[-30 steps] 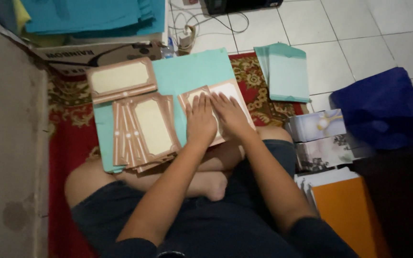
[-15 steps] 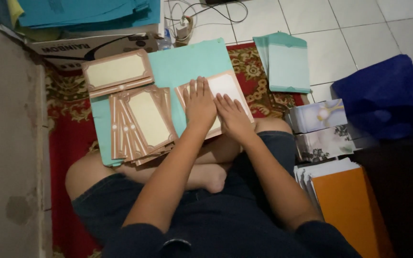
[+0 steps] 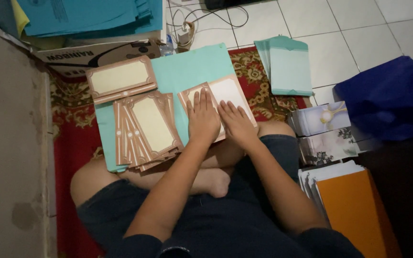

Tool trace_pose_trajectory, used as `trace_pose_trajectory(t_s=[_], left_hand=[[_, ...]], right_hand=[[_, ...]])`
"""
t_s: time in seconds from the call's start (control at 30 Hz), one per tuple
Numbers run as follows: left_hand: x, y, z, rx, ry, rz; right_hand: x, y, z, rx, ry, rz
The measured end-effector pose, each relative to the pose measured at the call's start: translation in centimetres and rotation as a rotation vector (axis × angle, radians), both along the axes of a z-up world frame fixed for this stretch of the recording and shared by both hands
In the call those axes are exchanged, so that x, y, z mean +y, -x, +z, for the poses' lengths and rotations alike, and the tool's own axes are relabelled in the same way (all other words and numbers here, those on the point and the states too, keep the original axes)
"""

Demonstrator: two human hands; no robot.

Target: The person sits on the floor and assembles books by placing decorative brown covers onto stacks of white pages. They smooth the covers with their hands, stack the completed books, and then handle a stack of light blue covers.

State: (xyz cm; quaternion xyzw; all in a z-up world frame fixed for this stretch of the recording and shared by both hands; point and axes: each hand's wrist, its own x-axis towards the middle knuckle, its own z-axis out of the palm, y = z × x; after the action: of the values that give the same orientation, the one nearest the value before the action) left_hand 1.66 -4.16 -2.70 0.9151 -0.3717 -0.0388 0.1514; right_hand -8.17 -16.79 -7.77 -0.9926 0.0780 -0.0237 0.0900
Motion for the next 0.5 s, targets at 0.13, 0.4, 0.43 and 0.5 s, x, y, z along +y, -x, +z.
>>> trace_pose_trajectory(t_s=[0.13,0.4,0.43,0.5], left_hand=[[0.1,0.0,0.2,0.052,-0.024,-0.008],[-0.1,0.0,-0.8,-0.061,0.007,0.007],[0.0,-0.1,-0.7,-0.062,0.008,0.006],[0.0,-0.1,-0.6,-0.018,0.032,0.005]], right_hand=[[0.0,-1.6,1.6,0.008,-0.01,-0.001],[-1.2,-7.1,2.1,-0.012,-0.01,-0.026],[-0.9,-6.2,2.2,-0.012,-0.01,-0.026],[-0.4,-4.2,2.3,-0.019,0.025,-0.012]])
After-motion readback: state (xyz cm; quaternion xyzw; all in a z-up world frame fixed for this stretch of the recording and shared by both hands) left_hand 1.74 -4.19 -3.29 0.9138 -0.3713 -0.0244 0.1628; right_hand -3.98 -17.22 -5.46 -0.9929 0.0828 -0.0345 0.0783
